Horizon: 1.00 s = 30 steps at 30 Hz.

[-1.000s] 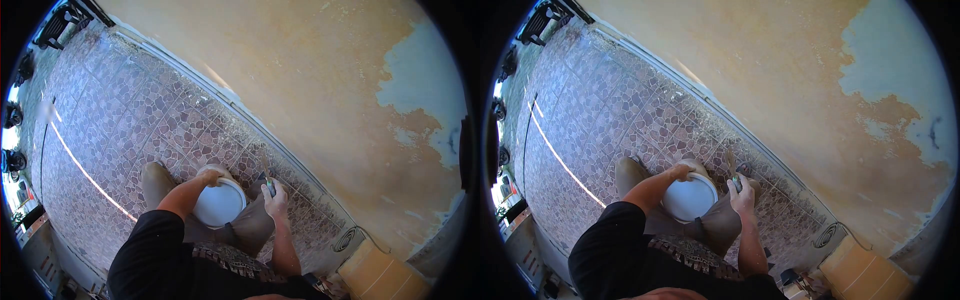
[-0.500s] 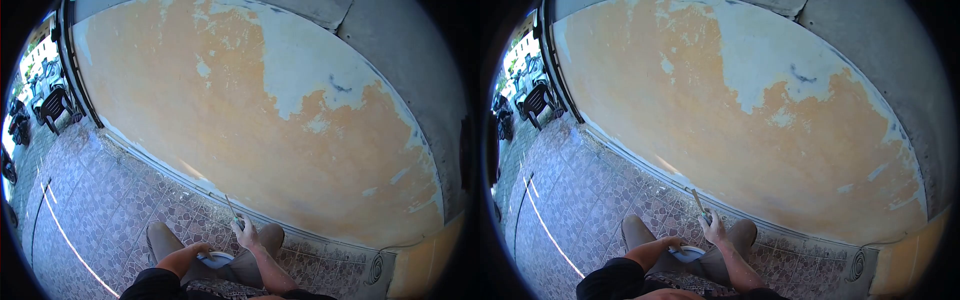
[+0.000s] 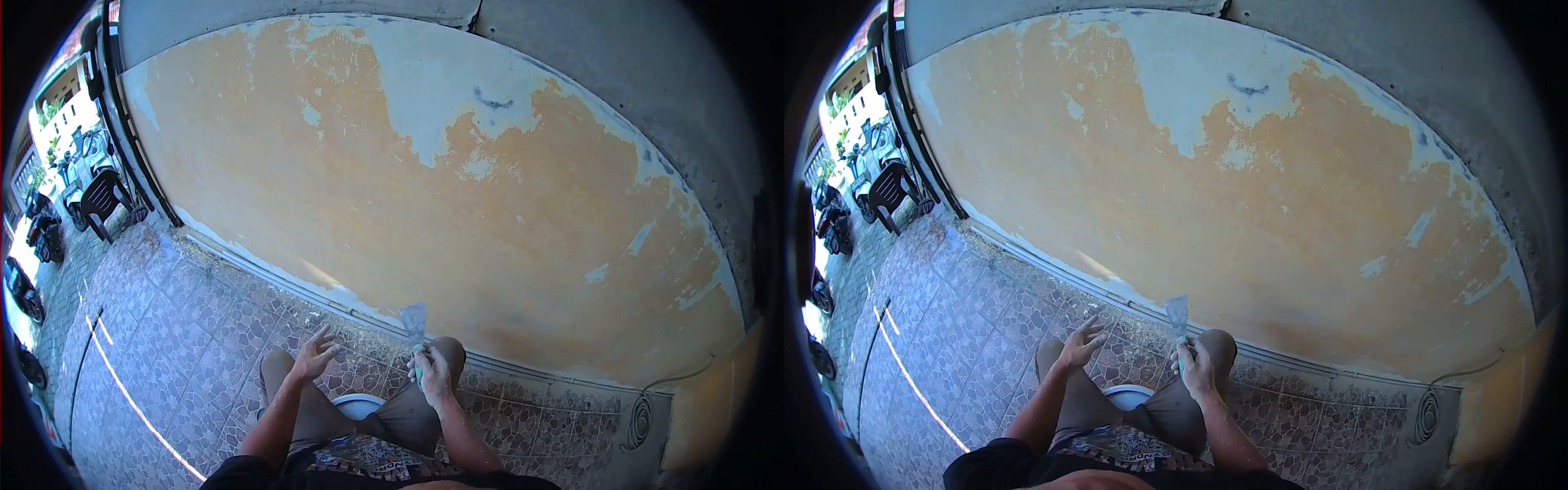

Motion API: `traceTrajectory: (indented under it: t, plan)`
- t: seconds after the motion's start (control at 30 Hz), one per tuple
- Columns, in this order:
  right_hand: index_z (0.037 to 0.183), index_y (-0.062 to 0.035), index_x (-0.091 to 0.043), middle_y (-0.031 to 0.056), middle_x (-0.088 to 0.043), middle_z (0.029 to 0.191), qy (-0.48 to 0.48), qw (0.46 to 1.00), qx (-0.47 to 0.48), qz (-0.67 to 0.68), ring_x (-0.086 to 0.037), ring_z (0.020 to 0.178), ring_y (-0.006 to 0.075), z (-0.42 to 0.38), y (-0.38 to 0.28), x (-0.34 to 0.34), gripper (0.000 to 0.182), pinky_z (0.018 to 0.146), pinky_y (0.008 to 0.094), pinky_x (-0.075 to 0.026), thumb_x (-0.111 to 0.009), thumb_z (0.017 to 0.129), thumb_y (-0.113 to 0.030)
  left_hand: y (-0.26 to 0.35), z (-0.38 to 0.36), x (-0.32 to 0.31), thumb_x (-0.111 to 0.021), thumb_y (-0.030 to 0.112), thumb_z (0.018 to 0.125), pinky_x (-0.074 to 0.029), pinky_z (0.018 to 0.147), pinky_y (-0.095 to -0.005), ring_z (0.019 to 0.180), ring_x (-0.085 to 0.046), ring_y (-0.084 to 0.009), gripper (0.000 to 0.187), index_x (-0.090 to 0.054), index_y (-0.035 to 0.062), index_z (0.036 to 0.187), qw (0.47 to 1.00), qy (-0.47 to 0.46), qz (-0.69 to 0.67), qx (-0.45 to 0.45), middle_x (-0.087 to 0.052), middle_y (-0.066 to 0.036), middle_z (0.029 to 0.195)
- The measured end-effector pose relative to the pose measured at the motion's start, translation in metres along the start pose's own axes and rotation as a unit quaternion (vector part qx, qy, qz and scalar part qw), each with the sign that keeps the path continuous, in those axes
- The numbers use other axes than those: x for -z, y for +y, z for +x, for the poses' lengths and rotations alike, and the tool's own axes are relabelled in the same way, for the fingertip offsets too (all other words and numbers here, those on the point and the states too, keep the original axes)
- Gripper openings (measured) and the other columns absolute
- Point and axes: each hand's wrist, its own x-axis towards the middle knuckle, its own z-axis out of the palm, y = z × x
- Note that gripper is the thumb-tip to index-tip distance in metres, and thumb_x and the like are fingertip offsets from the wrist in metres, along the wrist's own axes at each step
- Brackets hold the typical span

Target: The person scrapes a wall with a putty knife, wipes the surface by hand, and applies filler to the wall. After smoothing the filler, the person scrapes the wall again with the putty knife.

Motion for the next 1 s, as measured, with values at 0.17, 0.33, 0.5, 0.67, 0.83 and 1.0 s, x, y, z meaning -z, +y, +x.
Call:
traceTrajectory:
  t: [0.17,0.33,0.5,0.67,0.83,1.0]
  plan:
    - [0.104,-0.0066,-0.054,0.0069,-0.060,0.077,0.030,0.984,0.031,0.176,-0.057,0.058,0.0144,0.000,-0.006,0.024,0.018,0.052,0.0271,-0.045,-0.052,0.098,-0.023,0.052,0.014,-0.016,-0.071,0.031,0.086,-0.046,0.101,-0.0427,0.124,-0.052,-0.0352,0.082,-0.027,0.0017,0.148,0.987,0.015,0.139,-0.077,-0.046,-0.026,0.139]
    - [0.108,-0.0057,-0.053,0.0067,-0.058,0.077,0.038,0.976,0.032,0.212,-0.055,0.058,0.0130,-0.013,-0.024,0.059,0.022,0.051,0.0259,-0.044,-0.045,0.101,-0.025,0.168,0.071,-0.062,-0.073,0.039,0.082,-0.034,0.110,-0.0462,0.134,-0.040,-0.0375,0.084,-0.032,0.0054,0.147,0.893,0.049,0.354,-0.274,-0.042,-0.024,0.143]
    - [0.106,-0.0089,-0.052,0.0058,-0.057,0.074,0.125,0.967,0.074,0.212,-0.052,0.054,0.0146,-0.036,-0.025,0.123,0.024,0.049,0.0284,-0.042,-0.045,0.100,-0.032,0.284,0.129,-0.138,-0.073,0.042,0.080,-0.019,0.116,-0.0517,0.145,-0.007,-0.0424,0.096,-0.018,0.0116,0.152,0.745,0.158,0.456,-0.461,-0.005,-0.025,0.157]
    - [0.105,-0.0104,-0.050,0.0037,-0.055,0.074,0.259,0.927,0.043,0.267,-0.050,0.057,0.0145,-0.072,-0.003,0.178,0.026,0.049,0.0286,-0.040,-0.047,0.099,-0.035,0.299,0.181,-0.187,-0.067,0.055,0.080,-0.006,0.115,-0.0599,0.143,0.002,-0.0491,0.101,-0.013,0.0114,0.153,0.650,0.171,0.509,-0.538,0.001,-0.029,0.156]
    - [0.106,-0.0131,-0.049,0.0026,-0.054,0.075,0.320,0.889,-0.010,0.328,-0.051,0.059,0.0144,-0.079,0.024,0.191,0.025,0.051,0.0289,-0.040,-0.047,0.099,-0.037,0.266,0.196,-0.166,-0.059,0.062,0.083,-0.005,0.116,-0.0579,0.145,-0.008,-0.0429,0.095,-0.017,0.0145,0.153,0.590,0.172,0.606,-0.506,-0.011,-0.025,0.156]
    - [0.104,-0.0147,-0.049,0.0023,-0.054,0.076,0.314,0.900,0.019,0.301,-0.051,0.059,0.0145,-0.071,-0.002,0.172,0.025,0.051,0.0290,-0.040,-0.047,0.099,-0.039,0.296,0.200,-0.120,-0.057,0.059,0.086,-0.007,0.117,-0.0566,0.145,-0.019,-0.0350,0.077,-0.031,0.0246,0.149,0.530,0.148,0.649,-0.526,-0.025,-0.012,0.156]
